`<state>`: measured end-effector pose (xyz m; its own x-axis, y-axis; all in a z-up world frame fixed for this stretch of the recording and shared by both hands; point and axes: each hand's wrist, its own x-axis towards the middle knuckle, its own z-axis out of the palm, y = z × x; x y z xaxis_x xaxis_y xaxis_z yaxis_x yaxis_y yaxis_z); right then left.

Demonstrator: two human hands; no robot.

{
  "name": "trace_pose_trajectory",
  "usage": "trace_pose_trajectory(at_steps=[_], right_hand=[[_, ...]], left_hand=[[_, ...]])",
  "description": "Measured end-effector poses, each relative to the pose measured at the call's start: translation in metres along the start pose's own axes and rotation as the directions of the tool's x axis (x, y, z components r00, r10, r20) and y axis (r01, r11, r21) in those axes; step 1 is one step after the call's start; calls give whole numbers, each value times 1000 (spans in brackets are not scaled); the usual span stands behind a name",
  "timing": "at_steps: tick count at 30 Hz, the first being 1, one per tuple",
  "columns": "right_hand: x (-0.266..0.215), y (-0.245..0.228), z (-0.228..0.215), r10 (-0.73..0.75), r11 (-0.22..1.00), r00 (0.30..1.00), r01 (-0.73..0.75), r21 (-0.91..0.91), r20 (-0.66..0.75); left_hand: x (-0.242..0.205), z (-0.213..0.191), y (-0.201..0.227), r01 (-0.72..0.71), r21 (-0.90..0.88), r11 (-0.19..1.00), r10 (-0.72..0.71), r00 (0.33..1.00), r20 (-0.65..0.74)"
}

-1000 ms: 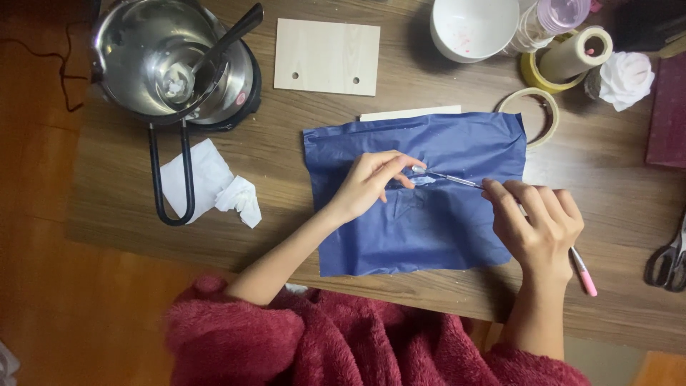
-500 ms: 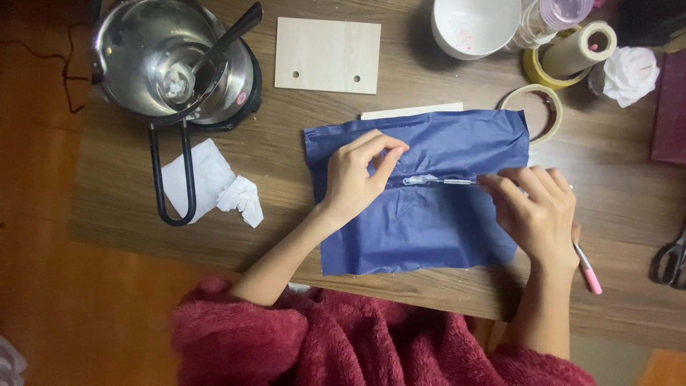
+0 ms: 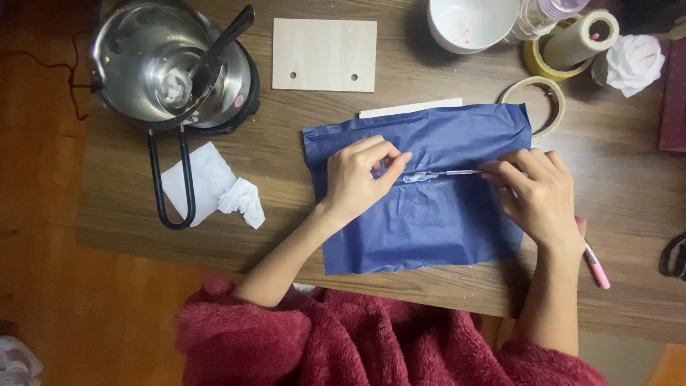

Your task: Finalizing a wax flower by using a metal tool to scrape and shape the petals and a spoon to add small amounts of material.

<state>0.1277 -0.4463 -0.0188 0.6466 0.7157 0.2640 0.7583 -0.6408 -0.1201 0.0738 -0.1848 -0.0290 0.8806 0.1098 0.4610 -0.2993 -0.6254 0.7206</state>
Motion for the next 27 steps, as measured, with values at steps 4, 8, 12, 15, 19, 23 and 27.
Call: trace_pose_trajectory(at_steps=[4, 8, 12, 15, 19, 23, 27], right_hand=[[0, -1, -1, -1, 1000, 1000, 1, -8, -14], [0, -2, -1, -2, 1000, 1000, 2, -7, -3], [1, -3, -1, -8, 1000, 1000, 7, -25, -7], [0, -2, -1, -11, 999, 1000, 10, -34, -17], [0, -2, -4, -3, 999, 1000, 3, -43, -5], [-2, 0, -5, -8, 998, 999, 6, -59, -37], [-1, -3, -4, -6, 999, 1000, 5, -52, -29]], left_hand=[[0, 0, 1, 2, 11, 1000, -2, 1000, 5], [0, 0, 1, 0, 21, 1000, 0, 1000, 10], [0, 0, -1, -6, 25, 1000, 6, 1000, 13], [0, 0, -1, -3, 31, 1000, 3, 1000, 10], [-1, 1, -2, -5, 32, 999, 5, 1000, 13], [0, 0, -2, -19, 23, 1000, 19, 1000, 2], [0, 0, -2, -26, 28, 999, 26, 1000, 2]])
